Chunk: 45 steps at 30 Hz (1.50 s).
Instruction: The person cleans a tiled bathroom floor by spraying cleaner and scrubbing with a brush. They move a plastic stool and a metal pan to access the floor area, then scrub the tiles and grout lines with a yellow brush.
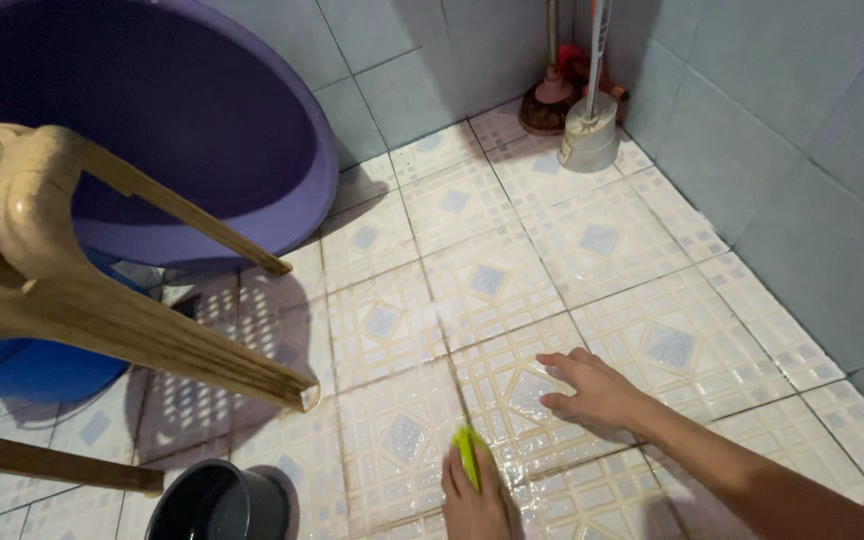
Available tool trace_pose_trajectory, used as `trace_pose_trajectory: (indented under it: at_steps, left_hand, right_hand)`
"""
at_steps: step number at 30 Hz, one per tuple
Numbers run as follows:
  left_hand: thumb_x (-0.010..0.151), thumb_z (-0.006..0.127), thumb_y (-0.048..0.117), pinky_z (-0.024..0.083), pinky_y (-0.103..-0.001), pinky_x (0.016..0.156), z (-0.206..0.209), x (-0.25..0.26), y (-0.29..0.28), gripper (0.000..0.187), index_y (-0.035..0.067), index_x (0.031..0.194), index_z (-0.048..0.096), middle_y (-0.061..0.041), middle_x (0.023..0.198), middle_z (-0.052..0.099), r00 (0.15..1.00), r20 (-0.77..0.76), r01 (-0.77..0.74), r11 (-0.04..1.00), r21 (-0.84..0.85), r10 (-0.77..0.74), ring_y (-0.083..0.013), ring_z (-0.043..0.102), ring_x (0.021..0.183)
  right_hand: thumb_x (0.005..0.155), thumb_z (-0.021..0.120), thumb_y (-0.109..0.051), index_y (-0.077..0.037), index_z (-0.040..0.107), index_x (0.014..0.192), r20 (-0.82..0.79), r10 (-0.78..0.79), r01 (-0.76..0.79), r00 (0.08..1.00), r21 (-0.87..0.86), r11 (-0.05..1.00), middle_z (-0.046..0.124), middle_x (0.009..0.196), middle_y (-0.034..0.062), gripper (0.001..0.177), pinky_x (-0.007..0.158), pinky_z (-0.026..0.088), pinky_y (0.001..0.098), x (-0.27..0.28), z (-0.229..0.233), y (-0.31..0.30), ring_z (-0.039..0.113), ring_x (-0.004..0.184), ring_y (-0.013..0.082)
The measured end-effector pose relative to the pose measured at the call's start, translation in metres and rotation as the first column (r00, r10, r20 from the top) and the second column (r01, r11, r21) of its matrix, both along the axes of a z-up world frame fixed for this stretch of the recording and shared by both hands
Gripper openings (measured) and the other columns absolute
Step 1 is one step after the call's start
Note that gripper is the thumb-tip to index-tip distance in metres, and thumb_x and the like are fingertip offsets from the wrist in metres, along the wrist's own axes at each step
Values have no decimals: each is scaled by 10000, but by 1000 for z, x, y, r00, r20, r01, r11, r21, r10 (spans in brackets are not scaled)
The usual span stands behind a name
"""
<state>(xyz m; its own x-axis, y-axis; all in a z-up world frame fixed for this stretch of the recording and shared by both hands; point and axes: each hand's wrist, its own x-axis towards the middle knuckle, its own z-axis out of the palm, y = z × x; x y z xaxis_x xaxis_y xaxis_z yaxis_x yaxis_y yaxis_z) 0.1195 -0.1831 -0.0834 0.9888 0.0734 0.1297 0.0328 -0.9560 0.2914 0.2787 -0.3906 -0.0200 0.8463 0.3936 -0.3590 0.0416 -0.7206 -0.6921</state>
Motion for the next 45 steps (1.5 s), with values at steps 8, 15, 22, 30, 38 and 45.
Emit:
trace_pose_trajectory:
  at_steps: [8,15,22,30,38,45]
  left_hand:
    - [867,563,43,441,-651,969,34,118,24,610,-96,1437,397,-331,1503,327,1000,28,13,1000,-16,-12,-504,343,1378]
    - [877,544,42,443,-648,984,32,128,19,627,-61,1474,382,-313,1478,355,994,25,-101,988,-115,105,-502,352,1378]
    - [871,580,166,436,-568,951,-7,-15,3,680,-13,1485,349,-406,1496,310,999,-42,27,999,36,-26,-602,351,1376]
    - [918,532,70,442,-629,996,20,128,30,541,-53,1437,440,-300,1501,356,997,57,-44,998,-54,47,-493,380,1349]
    - [915,558,70,488,-617,962,11,156,37,570,0,1465,426,-274,1532,332,995,83,-58,998,-16,59,-474,391,1340]
    - [838,617,46,479,-644,928,-11,-8,-1,663,11,1466,408,-295,1542,318,999,26,31,1000,-3,-30,-525,363,1346]
  right_hand:
    - [862,720,-364,-180,468,1494,-57,-4,5,998,18,1000,540,1384,114,705,1123,435,377,1,4,20,504,1354,275]
    - [860,727,-381,-200,456,1509,-60,23,-25,998,-48,999,536,1379,149,727,1096,467,401,-5,-2,-4,527,1325,310]
    - [834,747,-399,-202,496,1485,12,53,-52,998,-70,996,578,1328,154,724,1062,492,400,4,-9,-17,558,1287,317]
    - [854,714,-406,-182,484,1484,-4,61,-61,998,-44,997,561,1345,143,707,1059,480,382,6,-14,-4,549,1288,301]
    - [839,742,-387,-190,512,1468,-30,57,-60,998,-86,995,574,1333,145,699,1073,480,387,-1,-17,-16,549,1298,300]
    - [826,766,-402,-194,530,1451,11,146,-144,989,-121,982,593,1290,164,700,1060,499,391,7,-14,-14,577,1268,315]
